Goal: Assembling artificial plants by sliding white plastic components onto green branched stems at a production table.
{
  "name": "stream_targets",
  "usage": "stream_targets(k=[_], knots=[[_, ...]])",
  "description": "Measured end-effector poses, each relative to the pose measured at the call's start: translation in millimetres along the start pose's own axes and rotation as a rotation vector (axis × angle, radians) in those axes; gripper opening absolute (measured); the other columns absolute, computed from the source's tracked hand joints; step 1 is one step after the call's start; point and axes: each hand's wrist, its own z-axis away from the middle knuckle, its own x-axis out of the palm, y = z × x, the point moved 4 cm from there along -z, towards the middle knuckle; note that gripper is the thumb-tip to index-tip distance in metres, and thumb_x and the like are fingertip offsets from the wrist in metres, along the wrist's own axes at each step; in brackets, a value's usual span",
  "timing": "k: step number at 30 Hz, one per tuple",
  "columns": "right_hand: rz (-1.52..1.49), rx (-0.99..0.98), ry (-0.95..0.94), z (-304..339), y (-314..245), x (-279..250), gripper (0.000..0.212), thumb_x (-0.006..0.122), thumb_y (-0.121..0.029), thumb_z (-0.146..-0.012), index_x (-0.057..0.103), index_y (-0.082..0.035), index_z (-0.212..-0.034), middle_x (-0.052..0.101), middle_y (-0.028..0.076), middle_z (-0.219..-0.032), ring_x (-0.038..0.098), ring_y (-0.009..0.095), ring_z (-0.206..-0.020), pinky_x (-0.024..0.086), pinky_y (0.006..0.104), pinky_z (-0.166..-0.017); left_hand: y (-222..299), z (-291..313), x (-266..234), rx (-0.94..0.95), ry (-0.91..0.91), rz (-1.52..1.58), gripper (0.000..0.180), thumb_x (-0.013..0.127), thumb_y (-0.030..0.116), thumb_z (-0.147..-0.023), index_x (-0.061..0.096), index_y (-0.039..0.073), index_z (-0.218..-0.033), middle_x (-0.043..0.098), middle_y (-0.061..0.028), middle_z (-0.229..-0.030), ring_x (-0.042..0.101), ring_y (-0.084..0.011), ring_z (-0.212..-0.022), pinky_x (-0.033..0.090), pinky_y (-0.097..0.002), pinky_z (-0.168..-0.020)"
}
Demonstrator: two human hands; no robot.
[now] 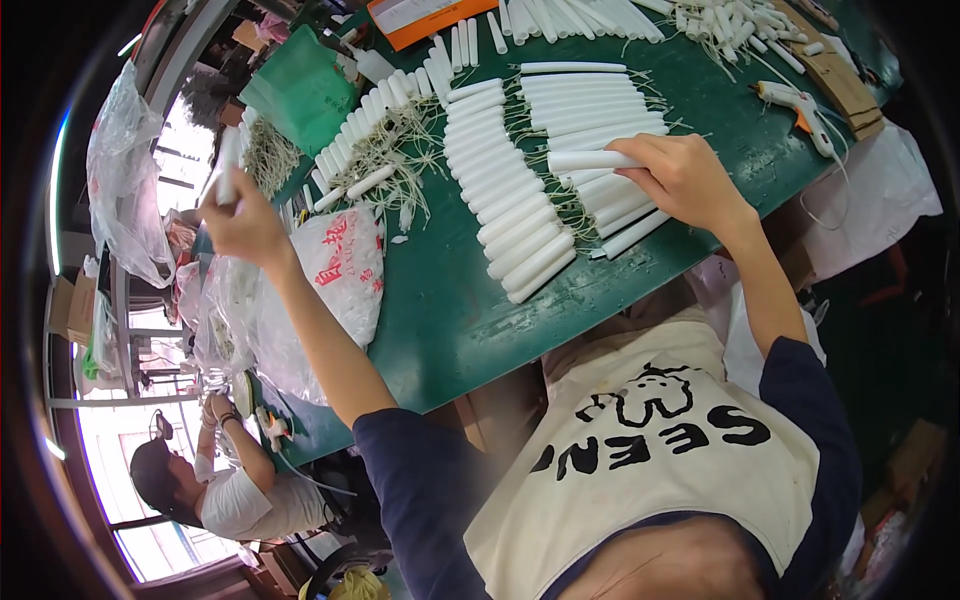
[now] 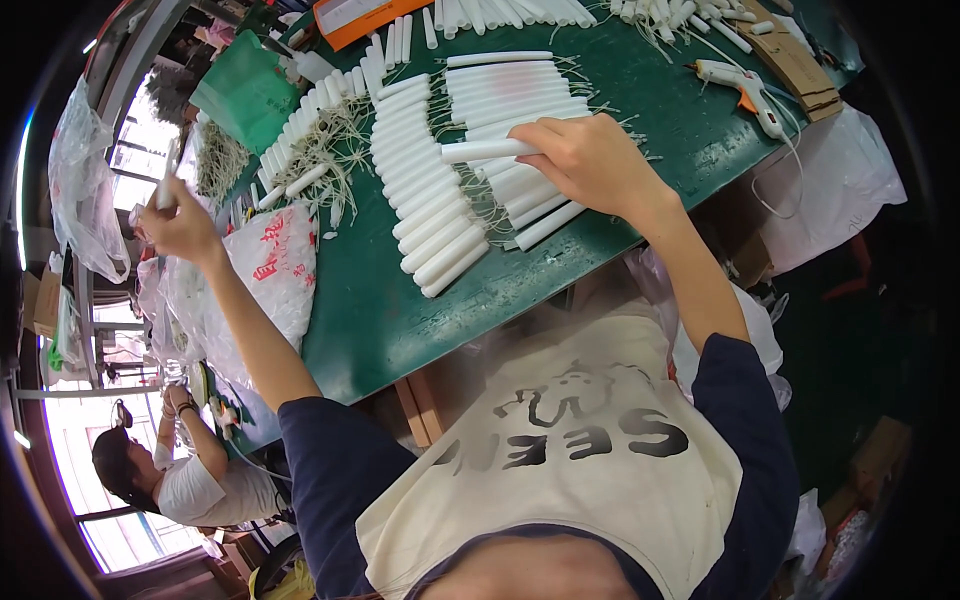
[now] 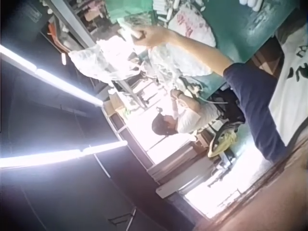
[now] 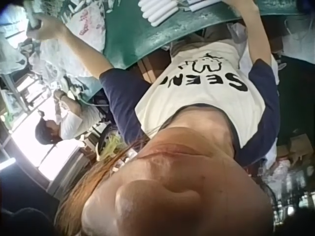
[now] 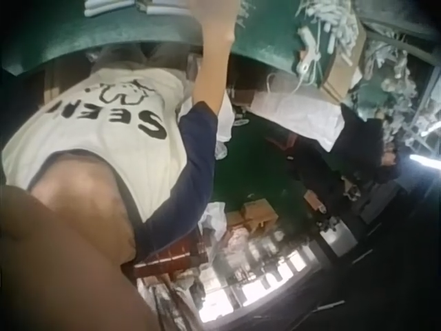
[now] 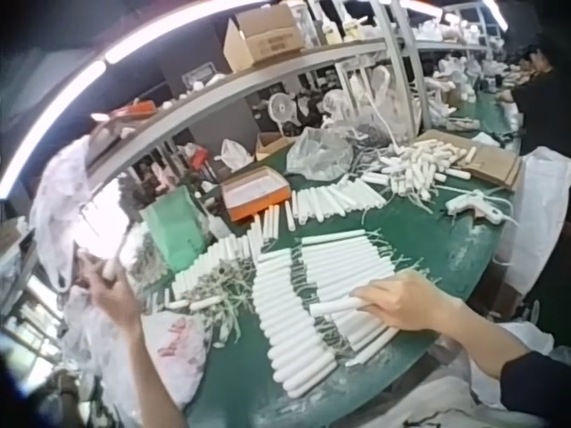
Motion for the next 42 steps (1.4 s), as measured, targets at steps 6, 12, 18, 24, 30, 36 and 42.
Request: stream_targets(k=[6,12,18,24,30,36,42], knots=[[-0.006,-0.016,0.004,-1.7,-2.0,1.6,0.018,0.062,-0.009,-0.08,0.059,-0.005,-0.097,0.063,0.009,-0.079,0.06,0.027,-0.063,0.047,0.0339,-0.054,9.0,-4.6,-7.0,-0.006,-0.066,0.434,0.022,0.061,0.006,-0.085,0.05,-0.009,-0.096,0.062,-0.0173,-0.088,0.064,-0.0194,-0.082,0.053,-0.0273,-0.07],[-0.141,0.069,0.258,-2.2,14.5,-13.0,0.022,0.064,-0.008,-0.078,0.057,-0.003,-0.098,0.059,0.013,-0.096,0.056,0.026,-0.075,0.044,0.0292,-0.062,66.1,39.4,13.5,-0.217,-0.748,0.818,0.02,0.062,0.001,-0.084,0.051,-0.004,-0.1,0.063,-0.0146,-0.093,0.063,-0.0174,-0.085,0.049,-0.0242,-0.074],[-0.475,0.179,0.089,-26.6,-19.9,-30.7,0.037,0.077,-0.009,-0.065,0.044,-0.006,-0.081,0.056,0.008,-0.115,0.053,0.014,-0.094,0.042,0.025,-0.075,144.1,81.1,22.0,-0.276,-1.057,1.076,0.021,0.061,-0.002,-0.082,0.052,-0.003,-0.101,0.063,-0.013,-0.095,0.061,-0.0156,-0.09,0.046,-0.0238,-0.075],[-0.703,0.239,0.235,-19.1,-2.9,-14.9,0.04,0.07,0.001,-0.074,0.032,-0.009,-0.068,0.063,0.01,-0.09,0.06,0.017,-0.092,0.047,0.0277,-0.078,147.3,102.2,30.8,-0.322,-1.046,1.196,0.023,0.062,-0.002,-0.082,0.052,-0.001,-0.102,0.06,-0.0111,-0.099,0.059,-0.0139,-0.09,0.044,-0.0237,-0.078],[-0.583,0.134,0.352,-21.7,14.1,-31.8,0.033,0.063,0.003,-0.08,0.034,-0.006,-0.067,0.063,0.009,-0.084,0.06,0.014,-0.08,0.047,0.0242,-0.069,120.2,126.7,34.3,-0.148,-1.228,0.796,0.024,0.063,0.007,-0.083,0.057,-0.001,-0.105,0.063,-0.0078,-0.096,0.057,-0.0115,-0.085,0.043,-0.0236,-0.079],[-0.516,0.253,0.166,-24.8,14.1,-6.4,0.022,0.07,-0.012,-0.077,0.054,-0.006,-0.09,0.059,0.005,-0.088,0.045,0.011,-0.068,0.04,0.0235,-0.063,101.3,144.9,40.1,-0.196,-1.228,0.72,0.023,0.059,0.01,-0.086,0.059,-0.001,-0.106,0.065,-0.0065,-0.096,0.056,-0.0104,-0.086,0.043,-0.0234,-0.08],[-0.411,0.261,0.149,-26.6,14.9,12.0,0.037,0.075,-0.027,-0.072,0.06,-0.007,-0.1,0.043,0.001,-0.07,0.045,0.015,-0.071,0.039,0.0298,-0.067,113.5,118.0,33.1,-0.348,-1.028,1.021,0.025,0.05,0.008,-0.092,0.05,-0.005,-0.113,0.061,-0.0123,-0.104,0.057,-0.0142,-0.096,0.042,-0.0245,-0.087]])
